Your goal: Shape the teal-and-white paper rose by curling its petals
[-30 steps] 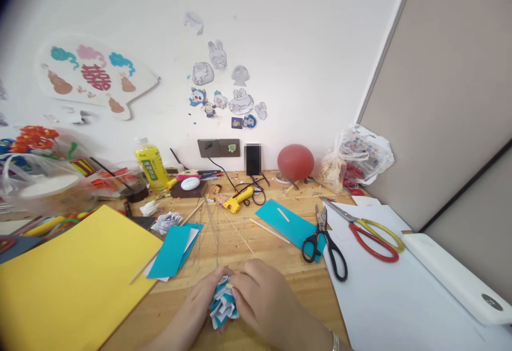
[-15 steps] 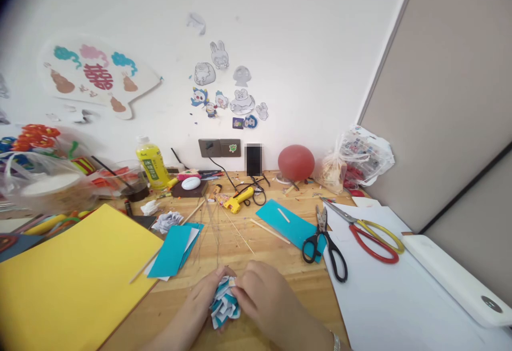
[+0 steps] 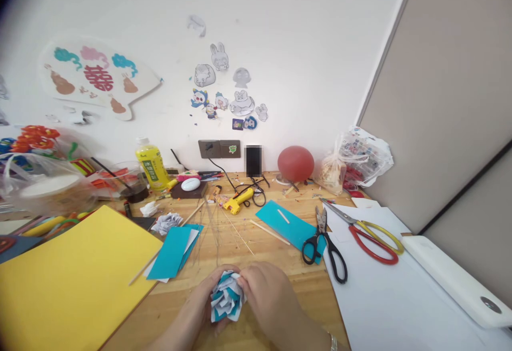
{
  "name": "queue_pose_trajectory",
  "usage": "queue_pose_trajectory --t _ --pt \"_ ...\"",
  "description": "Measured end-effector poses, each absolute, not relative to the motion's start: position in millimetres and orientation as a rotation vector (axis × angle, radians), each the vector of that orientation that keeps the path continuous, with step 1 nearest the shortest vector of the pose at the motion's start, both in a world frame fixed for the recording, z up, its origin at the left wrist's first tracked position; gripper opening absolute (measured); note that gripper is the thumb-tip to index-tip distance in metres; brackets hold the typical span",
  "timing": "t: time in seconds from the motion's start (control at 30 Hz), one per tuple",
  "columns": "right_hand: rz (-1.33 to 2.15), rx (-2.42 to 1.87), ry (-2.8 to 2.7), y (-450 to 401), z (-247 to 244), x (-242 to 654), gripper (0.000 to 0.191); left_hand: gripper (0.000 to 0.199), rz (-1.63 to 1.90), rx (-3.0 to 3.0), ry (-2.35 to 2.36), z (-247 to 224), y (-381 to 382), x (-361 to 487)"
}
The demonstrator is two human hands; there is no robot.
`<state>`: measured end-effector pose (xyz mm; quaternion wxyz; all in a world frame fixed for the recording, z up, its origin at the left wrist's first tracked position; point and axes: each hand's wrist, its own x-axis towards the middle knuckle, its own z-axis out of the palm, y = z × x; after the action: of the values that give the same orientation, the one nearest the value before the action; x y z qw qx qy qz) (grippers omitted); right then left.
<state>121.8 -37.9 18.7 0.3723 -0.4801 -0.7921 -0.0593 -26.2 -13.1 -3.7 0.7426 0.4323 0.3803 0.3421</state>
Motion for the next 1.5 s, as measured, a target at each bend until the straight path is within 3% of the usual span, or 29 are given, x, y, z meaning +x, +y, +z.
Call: queue_pose_trajectory --t 0.13,0.33,0.73,1.1,1.23,1.5 --pt "-0.099 -1.227 -1.998 -38.7 16.4 122.4 0.044 0.035 0.774 1.048 0.881 -1.3 -13.2 -29.5" --pt "0.272 -1.164 -1.774 -41.4 14.3 125.6 0.018 0.036 0.739 0.948 0.829 5.5 -16.8 -30.7" --pt "0.725 -1.162 -1.793 -36.4 19.1 123.9 0.009 0.042 0.657 0.848 0.810 2.7 -15.8 -23.4" --pt "1.102 -1.111 -1.579 -33.5 16.3 126.0 0.013 0.035 0.548 0.860 0.682 5.2 -12.5 -22.8" --pt "0.928 -1.155 -1.695 -34.2 16.4 125.7 0.006 0.032 0.563 0.869 0.702 4.0 -10.1 -24.4" --pt "0.079 -1.106 -2.083 -38.9 23.5 127.4 0.017 0.036 0.568 0.934 0.740 3.2 -11.9 -27.4"
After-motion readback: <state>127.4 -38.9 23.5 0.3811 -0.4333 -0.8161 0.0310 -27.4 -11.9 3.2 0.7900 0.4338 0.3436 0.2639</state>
